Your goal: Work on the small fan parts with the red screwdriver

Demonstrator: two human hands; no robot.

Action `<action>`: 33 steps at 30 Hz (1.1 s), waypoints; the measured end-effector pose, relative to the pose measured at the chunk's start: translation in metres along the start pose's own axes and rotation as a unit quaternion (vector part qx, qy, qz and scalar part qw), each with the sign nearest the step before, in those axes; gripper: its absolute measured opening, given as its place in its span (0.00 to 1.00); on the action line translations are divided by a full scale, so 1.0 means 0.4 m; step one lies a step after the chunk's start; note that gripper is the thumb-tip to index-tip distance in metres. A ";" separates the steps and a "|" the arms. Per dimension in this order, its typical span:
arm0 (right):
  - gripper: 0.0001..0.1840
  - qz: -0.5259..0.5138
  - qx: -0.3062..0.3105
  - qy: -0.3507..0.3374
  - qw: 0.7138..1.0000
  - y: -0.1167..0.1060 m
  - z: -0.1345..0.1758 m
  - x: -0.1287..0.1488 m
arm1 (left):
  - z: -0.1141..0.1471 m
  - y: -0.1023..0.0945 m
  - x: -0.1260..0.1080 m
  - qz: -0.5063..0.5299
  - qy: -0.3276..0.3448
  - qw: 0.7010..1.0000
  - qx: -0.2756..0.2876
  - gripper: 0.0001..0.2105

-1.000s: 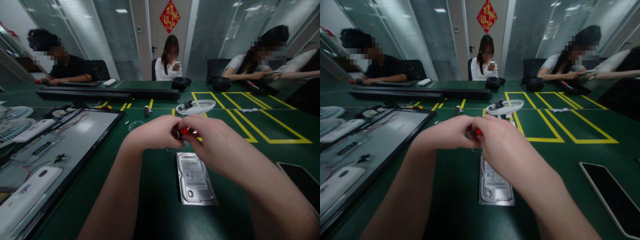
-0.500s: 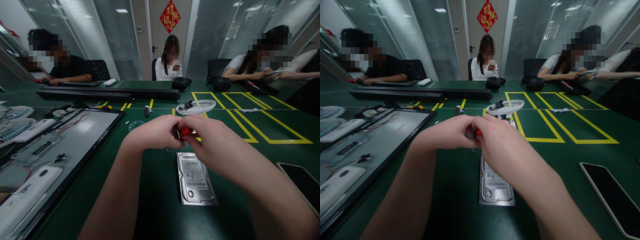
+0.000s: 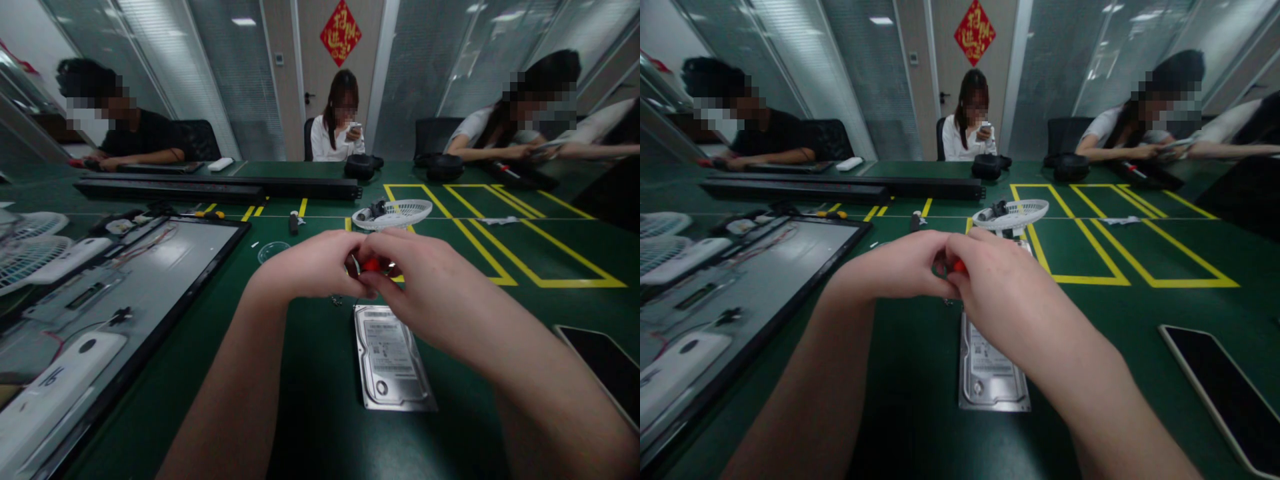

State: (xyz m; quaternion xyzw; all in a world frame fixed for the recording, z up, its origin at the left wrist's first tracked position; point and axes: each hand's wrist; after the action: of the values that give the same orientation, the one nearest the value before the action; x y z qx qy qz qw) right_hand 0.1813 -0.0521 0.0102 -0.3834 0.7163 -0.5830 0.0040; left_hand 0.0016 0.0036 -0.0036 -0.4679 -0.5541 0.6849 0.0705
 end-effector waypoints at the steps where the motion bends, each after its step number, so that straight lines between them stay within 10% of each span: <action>1: 0.08 -0.005 0.000 -0.008 1.000 0.000 0.001 0.000 | 0.001 -0.001 0.000 0.000 0.002 1.000 0.004 0.13; 33: 0.11 -0.019 -0.003 -0.029 0.999 0.008 0.002 0.001 | 0.006 -0.007 -0.001 -0.018 0.011 1.000 -0.006 0.11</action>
State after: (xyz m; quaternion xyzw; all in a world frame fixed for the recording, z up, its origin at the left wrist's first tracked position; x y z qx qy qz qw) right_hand 0.1795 -0.0529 0.0075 -0.4138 0.7101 -0.5696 0.0126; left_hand -0.0011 0.0027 -0.0013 -0.4656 -0.5659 0.6750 0.0857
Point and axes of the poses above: each hand's wrist, its own z-axis away from the middle knuckle, its own y-axis out of the palm, x = y × z, and after that the axes turned 10 degrees about -z, right-handed
